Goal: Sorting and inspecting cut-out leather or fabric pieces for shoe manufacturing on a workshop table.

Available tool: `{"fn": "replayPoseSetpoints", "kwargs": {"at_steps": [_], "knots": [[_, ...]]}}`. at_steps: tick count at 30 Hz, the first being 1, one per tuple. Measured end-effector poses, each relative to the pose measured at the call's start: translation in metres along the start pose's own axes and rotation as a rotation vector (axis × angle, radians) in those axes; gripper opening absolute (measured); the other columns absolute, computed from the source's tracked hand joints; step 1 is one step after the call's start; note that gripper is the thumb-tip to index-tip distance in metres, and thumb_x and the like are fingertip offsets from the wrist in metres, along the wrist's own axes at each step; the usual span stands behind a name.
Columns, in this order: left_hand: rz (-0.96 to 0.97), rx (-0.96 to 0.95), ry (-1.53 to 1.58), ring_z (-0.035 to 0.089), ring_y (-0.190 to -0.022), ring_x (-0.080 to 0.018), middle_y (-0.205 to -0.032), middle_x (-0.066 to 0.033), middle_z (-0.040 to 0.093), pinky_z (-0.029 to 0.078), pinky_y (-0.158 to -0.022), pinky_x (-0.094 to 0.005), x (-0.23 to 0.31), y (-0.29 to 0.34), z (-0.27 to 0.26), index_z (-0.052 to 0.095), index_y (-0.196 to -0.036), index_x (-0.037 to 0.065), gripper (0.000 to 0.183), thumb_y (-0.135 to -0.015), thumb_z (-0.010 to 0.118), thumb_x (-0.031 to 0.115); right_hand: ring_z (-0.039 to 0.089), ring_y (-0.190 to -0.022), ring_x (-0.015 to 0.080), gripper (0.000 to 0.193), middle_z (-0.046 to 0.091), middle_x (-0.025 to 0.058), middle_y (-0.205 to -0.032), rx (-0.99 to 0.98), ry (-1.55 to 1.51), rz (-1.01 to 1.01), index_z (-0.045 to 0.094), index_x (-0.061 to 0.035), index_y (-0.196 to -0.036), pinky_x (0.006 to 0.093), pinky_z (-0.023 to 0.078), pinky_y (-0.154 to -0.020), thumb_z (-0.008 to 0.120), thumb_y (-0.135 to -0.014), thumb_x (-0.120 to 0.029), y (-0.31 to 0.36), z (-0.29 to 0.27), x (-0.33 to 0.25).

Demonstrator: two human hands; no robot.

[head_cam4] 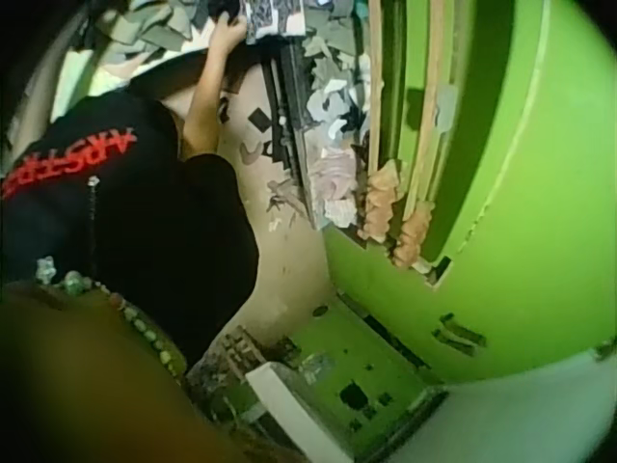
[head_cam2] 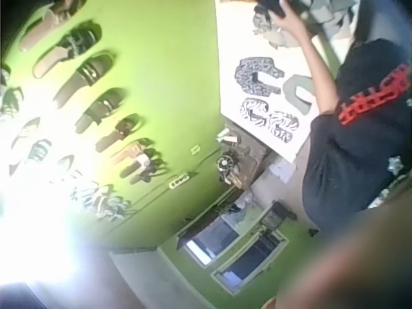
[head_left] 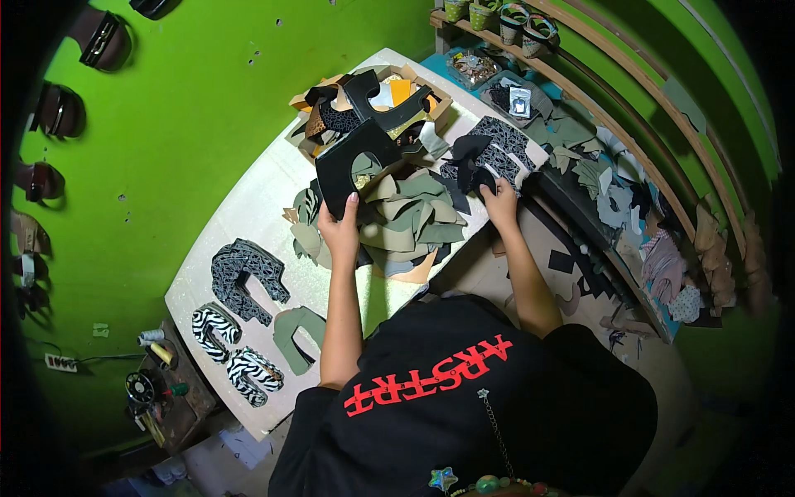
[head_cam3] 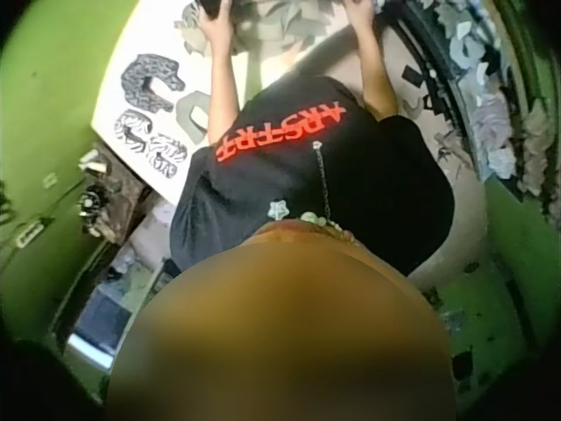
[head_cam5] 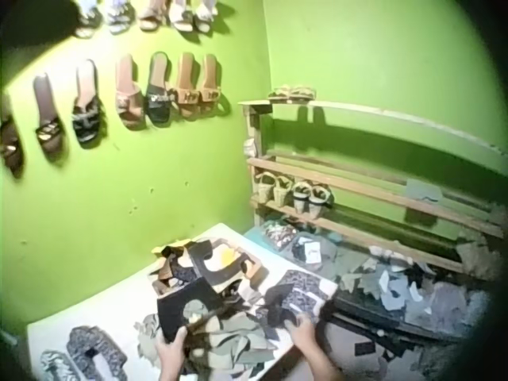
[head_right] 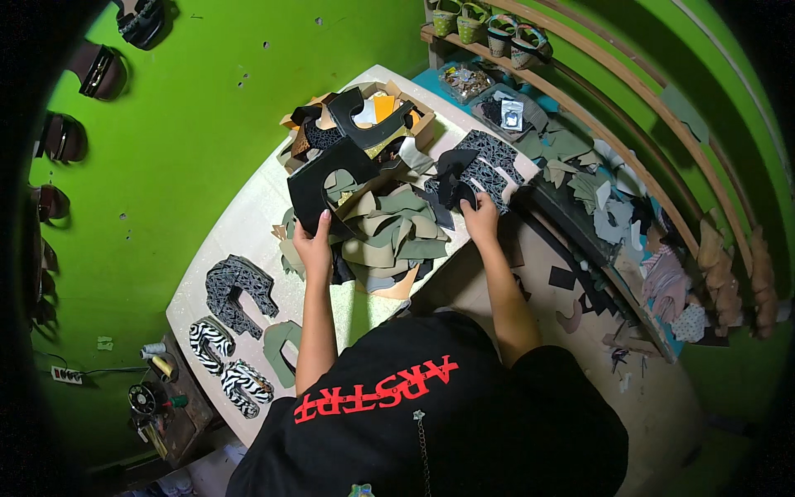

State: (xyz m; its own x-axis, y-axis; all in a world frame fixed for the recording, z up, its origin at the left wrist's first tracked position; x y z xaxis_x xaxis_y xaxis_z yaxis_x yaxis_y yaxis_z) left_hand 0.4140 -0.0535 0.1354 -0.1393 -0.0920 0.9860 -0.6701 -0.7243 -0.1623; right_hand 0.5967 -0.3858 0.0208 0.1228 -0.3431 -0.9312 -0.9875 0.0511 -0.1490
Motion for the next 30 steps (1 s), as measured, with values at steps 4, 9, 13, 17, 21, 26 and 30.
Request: {"fn": "replayPoseSetpoints", "kwargs": {"at_steps": [4, 9, 13, 17, 21, 26, 30], "knots": [[-0.001, -0.002, 0.025, 0.054, -0.081, -0.0092, -0.092, -0.0047, 0.061, 0.042, -0.076, -0.0230, -0.003, 0.003, -0.006, 0.056, -0.098, -0.001, 0.024, -0.080, 0.065, 0.012, 0.058, -0.059, 0.0168, 0.018, 0.058, 0.0094, -0.070, -0.184, -0.243, 0.141, 0.049, 0.0011, -0.086, 0.0311, 0.044, -0.055, 0.060, -0.077, -0.009, -0.001, 0.012, -0.012], [-0.004, -0.011, 0.033, 0.054, -0.081, -0.0091, -0.092, -0.0046, 0.061, 0.042, -0.075, -0.0227, -0.001, 0.006, -0.007, 0.056, -0.098, -0.001, 0.023, -0.081, 0.064, 0.013, 0.061, -0.076, 0.0290, 0.020, 0.057, 0.0153, -0.075, -0.098, 0.104, -0.244, 0.047, -0.0001, -0.094, 0.0373, 0.045, -0.069, 0.058, -0.078, -0.008, -0.011, 0.000, -0.063], [-0.008, -0.004, 0.030, 0.054, -0.080, -0.0090, -0.092, -0.0046, 0.061, 0.043, -0.074, -0.0225, 0.001, 0.007, -0.010, 0.056, -0.098, -0.002, 0.024, -0.081, 0.064, 0.012, 0.061, -0.075, 0.0252, 0.025, 0.058, 0.0146, -0.079, -0.141, 0.067, -0.285, 0.048, 0.0007, -0.097, 0.0338, 0.047, -0.067, 0.059, -0.078, -0.009, -0.017, 0.008, -0.065], [-0.010, -0.009, 0.035, 0.055, -0.081, -0.0091, -0.092, -0.0048, 0.061, 0.043, -0.074, -0.0228, -0.003, 0.005, -0.011, 0.056, -0.098, -0.002, 0.024, -0.081, 0.064, 0.012, 0.060, -0.072, 0.0182, 0.031, 0.059, 0.0131, -0.085, -0.095, -0.228, -0.057, 0.048, 0.0034, -0.104, 0.0277, 0.050, -0.055, 0.060, -0.080, -0.013, -0.029, 0.000, -0.037], [-0.013, -0.001, 0.039, 0.055, -0.082, -0.0091, -0.093, -0.0049, 0.061, 0.042, -0.075, -0.0227, -0.001, 0.004, -0.013, 0.056, -0.099, -0.002, 0.024, -0.081, 0.063, 0.012, 0.059, -0.073, 0.0175, 0.033, 0.058, 0.0134, -0.092, -0.119, -0.319, 0.112, 0.050, 0.0051, -0.108, 0.0278, 0.051, -0.053, 0.059, -0.081, -0.012, -0.029, -0.004, -0.026], [0.024, -0.006, 0.107, 0.054, -0.081, -0.0088, -0.092, -0.0039, 0.060, 0.042, -0.075, -0.0224, 0.005, 0.004, -0.008, 0.056, -0.100, -0.002, 0.022, -0.083, 0.060, 0.012, 0.058, -0.086, 0.0206, 0.025, 0.060, 0.0138, -0.091, 0.084, -0.094, -0.207, 0.054, 0.0041, -0.103, 0.0298, 0.047, -0.076, 0.056, -0.081, -0.007, -0.023, -0.024, -0.041], [0.017, -0.021, 0.099, 0.054, -0.080, -0.0084, -0.092, -0.0036, 0.060, 0.042, -0.074, -0.0222, 0.002, 0.005, -0.009, 0.055, -0.101, -0.001, 0.023, -0.083, 0.060, 0.013, 0.056, -0.090, 0.0217, 0.021, 0.059, 0.0144, -0.093, -0.056, -0.159, -0.059, 0.057, 0.0037, -0.094, 0.0290, 0.040, -0.084, 0.049, -0.083, -0.013, -0.022, -0.007, -0.022]]}}
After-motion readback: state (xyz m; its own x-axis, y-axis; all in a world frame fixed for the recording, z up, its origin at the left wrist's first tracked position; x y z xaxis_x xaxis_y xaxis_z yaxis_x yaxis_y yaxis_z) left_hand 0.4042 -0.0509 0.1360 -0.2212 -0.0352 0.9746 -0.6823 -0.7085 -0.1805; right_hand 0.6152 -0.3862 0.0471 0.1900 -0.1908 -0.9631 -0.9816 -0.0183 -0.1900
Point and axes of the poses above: each hand's wrist, its own y-axis away from the middle knuckle, its own z-axis out of the palm, x = y × z, the point moved 10 cm from there along -y, towards the middle knuckle
